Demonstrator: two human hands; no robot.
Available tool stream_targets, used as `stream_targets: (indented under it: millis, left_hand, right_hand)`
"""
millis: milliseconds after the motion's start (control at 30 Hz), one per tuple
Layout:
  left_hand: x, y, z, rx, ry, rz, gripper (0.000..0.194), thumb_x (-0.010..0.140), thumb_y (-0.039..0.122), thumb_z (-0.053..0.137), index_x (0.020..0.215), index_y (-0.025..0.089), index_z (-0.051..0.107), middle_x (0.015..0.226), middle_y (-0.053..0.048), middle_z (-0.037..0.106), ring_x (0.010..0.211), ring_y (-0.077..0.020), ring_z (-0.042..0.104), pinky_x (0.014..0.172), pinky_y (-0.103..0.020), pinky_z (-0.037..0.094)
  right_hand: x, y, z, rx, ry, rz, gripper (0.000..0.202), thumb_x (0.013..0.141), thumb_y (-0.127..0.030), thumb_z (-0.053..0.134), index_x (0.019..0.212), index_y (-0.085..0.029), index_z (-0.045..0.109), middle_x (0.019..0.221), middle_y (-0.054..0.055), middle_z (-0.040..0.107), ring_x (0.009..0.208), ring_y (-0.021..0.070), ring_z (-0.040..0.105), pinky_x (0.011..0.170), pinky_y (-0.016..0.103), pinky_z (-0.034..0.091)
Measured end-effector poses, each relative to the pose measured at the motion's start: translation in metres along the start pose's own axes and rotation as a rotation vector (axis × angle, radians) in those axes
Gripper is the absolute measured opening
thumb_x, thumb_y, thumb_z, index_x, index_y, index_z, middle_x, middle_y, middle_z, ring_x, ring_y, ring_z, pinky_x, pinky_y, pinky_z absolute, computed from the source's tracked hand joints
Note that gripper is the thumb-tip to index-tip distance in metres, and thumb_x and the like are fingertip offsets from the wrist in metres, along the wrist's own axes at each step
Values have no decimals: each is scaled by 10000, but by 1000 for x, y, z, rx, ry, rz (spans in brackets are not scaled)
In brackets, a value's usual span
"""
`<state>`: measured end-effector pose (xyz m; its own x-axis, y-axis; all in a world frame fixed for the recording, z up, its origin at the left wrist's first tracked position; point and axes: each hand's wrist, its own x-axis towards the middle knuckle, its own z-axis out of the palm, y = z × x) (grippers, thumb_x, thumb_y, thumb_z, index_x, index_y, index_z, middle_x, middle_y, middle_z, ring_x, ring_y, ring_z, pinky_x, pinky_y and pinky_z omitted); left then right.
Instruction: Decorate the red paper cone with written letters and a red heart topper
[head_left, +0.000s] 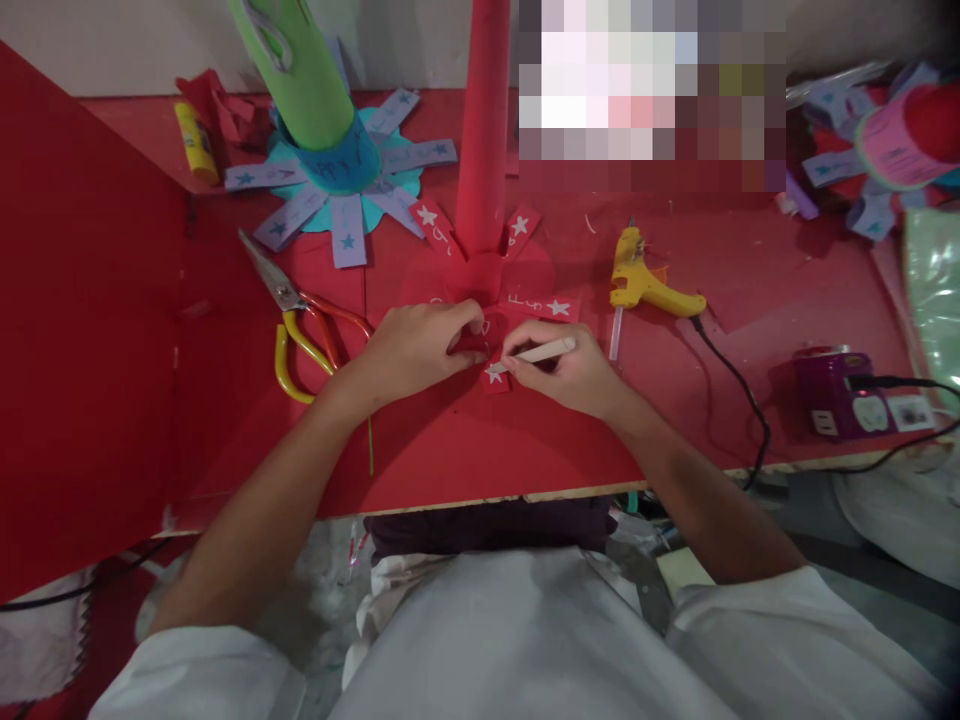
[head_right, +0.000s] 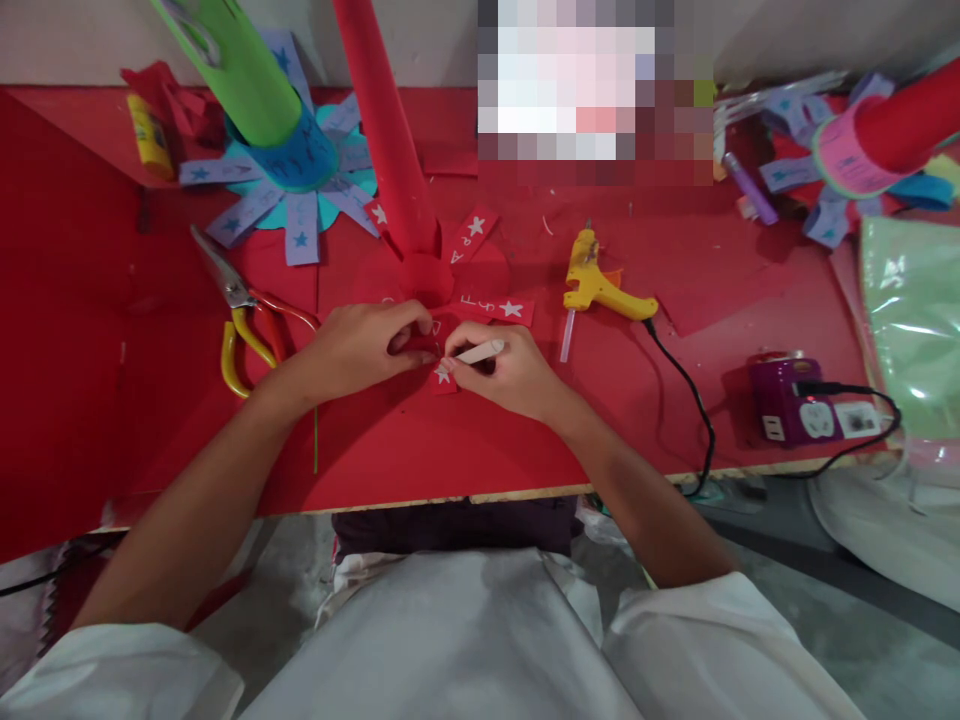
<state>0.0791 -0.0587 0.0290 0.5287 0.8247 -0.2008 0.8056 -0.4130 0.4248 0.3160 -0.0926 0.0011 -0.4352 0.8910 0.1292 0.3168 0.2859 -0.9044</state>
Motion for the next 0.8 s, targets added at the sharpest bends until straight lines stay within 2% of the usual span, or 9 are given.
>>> stream_targets:
  millis: [400,800]
  left_hand:
    - [0,-1,1,-13,8,3,262,972,434,705,1160,252,681,964,-14,761,830,-215,667,659,-327,294]
    - [-1,-1,-1,-22,5,7,259,977,447,683,1151,255,680,976,-25,770,871,-230,695,648,-334,309]
  right_hand:
    - [1,-1,1,9,25,-14,61,889,-223,702,831,-203,701,694,-30,681,599,105,543,561,247,381]
    - [1,-5,-1,6,10,23,92,894,-262,691,815,-215,700,703,-15,705,613,122,542,572,264,388]
